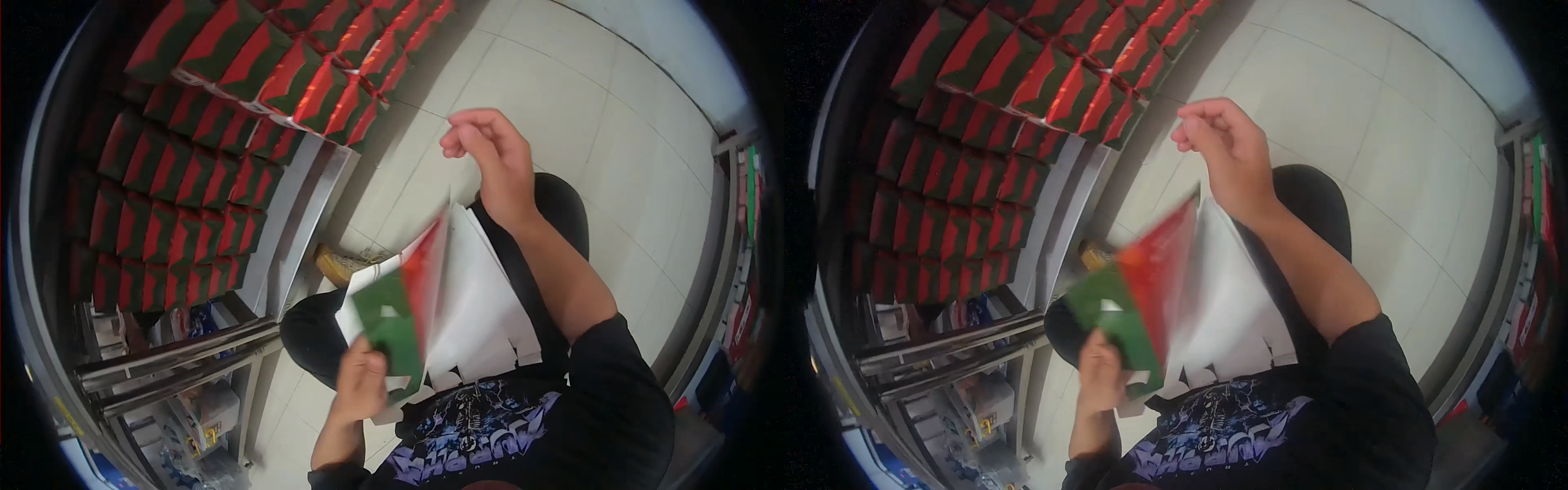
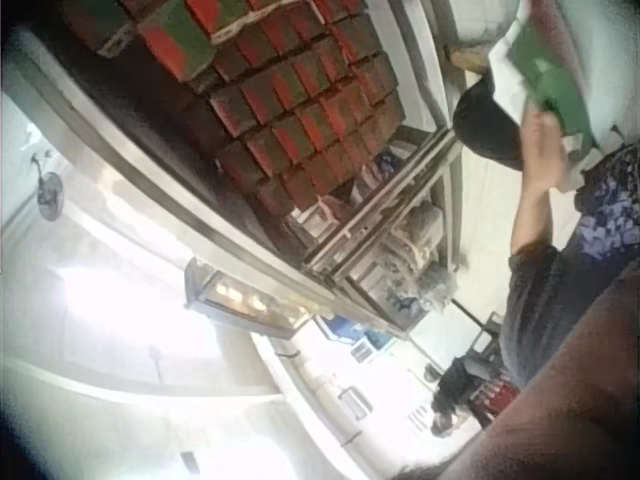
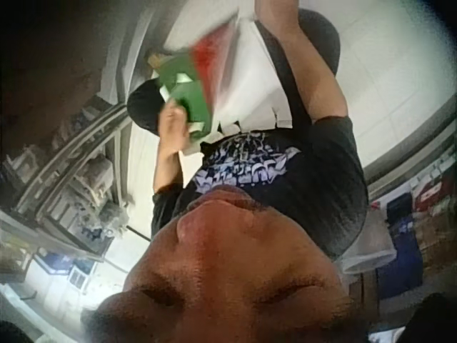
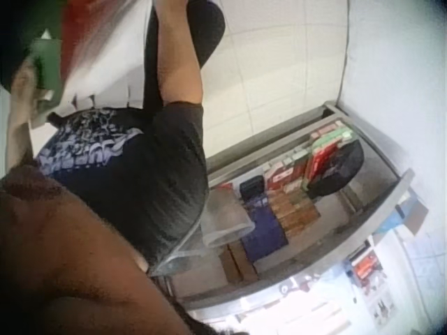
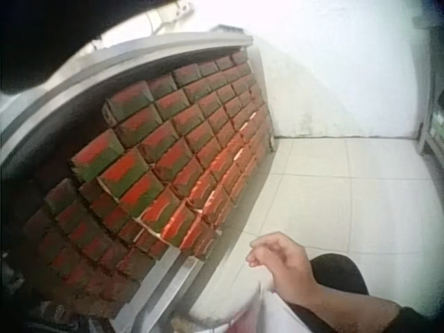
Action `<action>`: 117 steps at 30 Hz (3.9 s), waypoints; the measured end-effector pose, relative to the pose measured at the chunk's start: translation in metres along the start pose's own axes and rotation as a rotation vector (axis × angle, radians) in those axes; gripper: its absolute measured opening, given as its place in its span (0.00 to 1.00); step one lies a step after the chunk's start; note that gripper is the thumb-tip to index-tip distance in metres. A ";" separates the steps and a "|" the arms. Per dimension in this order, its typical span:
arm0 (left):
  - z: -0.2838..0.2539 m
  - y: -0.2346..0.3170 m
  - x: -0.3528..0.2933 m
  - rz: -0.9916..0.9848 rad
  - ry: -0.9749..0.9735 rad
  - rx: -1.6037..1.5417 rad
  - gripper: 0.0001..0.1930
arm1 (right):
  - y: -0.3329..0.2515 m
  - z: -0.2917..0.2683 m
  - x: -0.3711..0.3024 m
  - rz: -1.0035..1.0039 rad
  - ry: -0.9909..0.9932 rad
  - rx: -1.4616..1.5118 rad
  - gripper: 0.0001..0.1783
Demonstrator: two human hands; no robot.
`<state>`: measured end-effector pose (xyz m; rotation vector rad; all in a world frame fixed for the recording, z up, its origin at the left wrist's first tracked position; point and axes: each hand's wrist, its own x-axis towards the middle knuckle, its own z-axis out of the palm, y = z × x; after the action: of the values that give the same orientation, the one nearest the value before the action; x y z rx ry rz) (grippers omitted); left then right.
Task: The person sits on the floor and folds flat white cardboard sheets into small rectangular boxes. They then insert a red and green product package into each box, fold the flaps to close it, and place the finished box onto a nearby metal shelf.
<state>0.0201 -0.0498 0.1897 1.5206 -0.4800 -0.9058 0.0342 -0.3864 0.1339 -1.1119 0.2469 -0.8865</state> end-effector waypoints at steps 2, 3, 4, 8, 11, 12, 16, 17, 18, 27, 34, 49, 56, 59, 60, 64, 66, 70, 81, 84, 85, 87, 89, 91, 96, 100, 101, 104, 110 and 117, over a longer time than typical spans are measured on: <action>-0.001 0.019 0.006 0.119 0.200 -0.092 0.27 | -0.009 -0.003 -0.014 -0.377 -0.293 -0.306 0.13; -0.003 0.031 0.011 0.175 0.245 -0.069 0.22 | -0.016 0.001 -0.021 -0.580 -0.433 -0.446 0.14; -0.004 0.034 0.017 0.261 0.318 -0.071 0.20 | -0.019 0.014 -0.032 -0.677 -0.563 -0.389 0.17; 0.009 0.049 0.050 0.519 0.543 -0.217 0.14 | -0.049 0.049 -0.070 -0.840 -0.783 -0.467 0.26; 0.020 0.053 0.059 0.543 0.629 -0.300 0.13 | -0.047 0.053 -0.072 -0.960 -0.710 -0.580 0.28; 0.024 0.051 0.061 0.542 0.634 -0.324 0.13 | -0.044 0.050 -0.072 -0.983 -0.708 -0.617 0.27; 0.023 0.058 0.074 0.619 0.604 -0.286 0.13 | -0.038 0.027 -0.071 -0.743 -0.768 -0.440 0.23; 0.018 0.054 0.078 0.587 0.564 -0.337 0.13 | -0.038 0.020 -0.073 -0.609 -0.784 -0.351 0.23; 0.008 0.045 0.080 0.553 0.536 -0.381 0.13 | -0.048 0.024 -0.075 -0.630 -0.640 -0.472 0.23; 0.055 0.034 0.092 0.672 0.598 -0.274 0.16 | -0.043 0.038 -0.075 -0.659 -0.652 -0.596 0.35; 0.061 -0.004 0.071 0.513 0.627 -0.189 0.27 | -0.027 0.042 -0.083 -0.777 -0.465 -0.626 0.28; -0.025 -0.011 0.025 -0.014 -0.205 0.385 0.04 | -0.026 0.048 -0.086 -0.394 -0.967 -0.581 0.25; -0.042 -0.063 0.035 0.072 -0.305 0.267 0.08 | -0.033 0.064 -0.091 -0.388 -1.280 -0.642 0.19; -0.039 -0.071 0.039 0.148 -0.338 0.101 0.06 | -0.031 0.066 -0.093 -0.243 -1.348 -0.646 0.17; -0.040 -0.061 0.036 0.100 -0.361 0.200 0.06 | -0.030 0.066 -0.091 -0.248 -1.354 -0.661 0.16; -0.036 -0.034 0.024 0.016 -0.388 0.392 0.06 | -0.029 0.071 -0.096 -0.335 -1.398 -0.709 0.11; -0.028 -0.032 0.022 0.163 -0.313 0.421 0.07 | -0.010 0.054 -0.090 -0.254 -1.209 -0.589 0.18; 0.003 -0.032 0.010 0.476 -0.180 0.808 0.10 | 0.011 0.059 -0.093 0.012 -0.385 -0.339 0.37; -0.007 -0.008 0.038 0.183 0.140 -0.545 0.30 | -0.016 0.054 -0.085 -0.465 -0.895 -0.172 0.16; -0.017 0.010 0.052 -0.009 0.185 -0.951 0.25 | -0.032 0.065 -0.099 -0.491 -0.984 -0.286 0.09; -0.017 0.010 0.056 -0.040 0.220 -0.937 0.24 | -0.028 0.066 -0.102 -0.420 -0.915 -0.198 0.14; 0.007 0.016 0.061 0.074 0.462 -0.922 0.18 | -0.018 0.055 -0.105 -0.123 -0.697 -0.130 0.24; 0.020 0.000 0.066 0.233 0.474 -0.822 0.15 | -0.007 0.046 -0.109 -0.190 -0.615 -0.172 0.27; 0.038 0.001 0.063 0.273 0.518 -0.807 0.13 | -0.010 0.055 -0.100 -0.438 -0.638 -0.511 0.28; 0.041 0.001 0.068 0.315 0.574 -0.697 0.14 | -0.015 0.044 -0.096 -0.658 -0.775 -0.779 0.26; 0.046 0.011 0.071 0.485 0.585 -0.871 0.14 | -0.014 0.046 -0.099 -0.892 -0.836 -0.808 0.28; 0.050 0.008 0.074 0.510 0.596 -0.870 0.14 | -0.013 0.045 -0.099 -0.898 -0.800 -0.832 0.28; 0.062 -0.012 0.067 0.384 0.506 -0.950 0.14 | -0.013 0.046 -0.102 -0.913 -0.714 -0.900 0.27; 0.059 0.003 0.055 0.508 0.484 -0.541 0.12 | -0.026 0.056 -0.098 -0.804 -0.832 -0.778 0.30; 0.001 0.006 -0.003 0.237 0.080 0.489 0.21 | -0.023 0.050 -0.080 -0.594 -1.028 -0.826 0.27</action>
<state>0.0187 -0.0489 0.1964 1.8822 -0.8477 -0.5608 0.0008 -0.2984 0.1568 -2.3386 -0.6680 -0.5964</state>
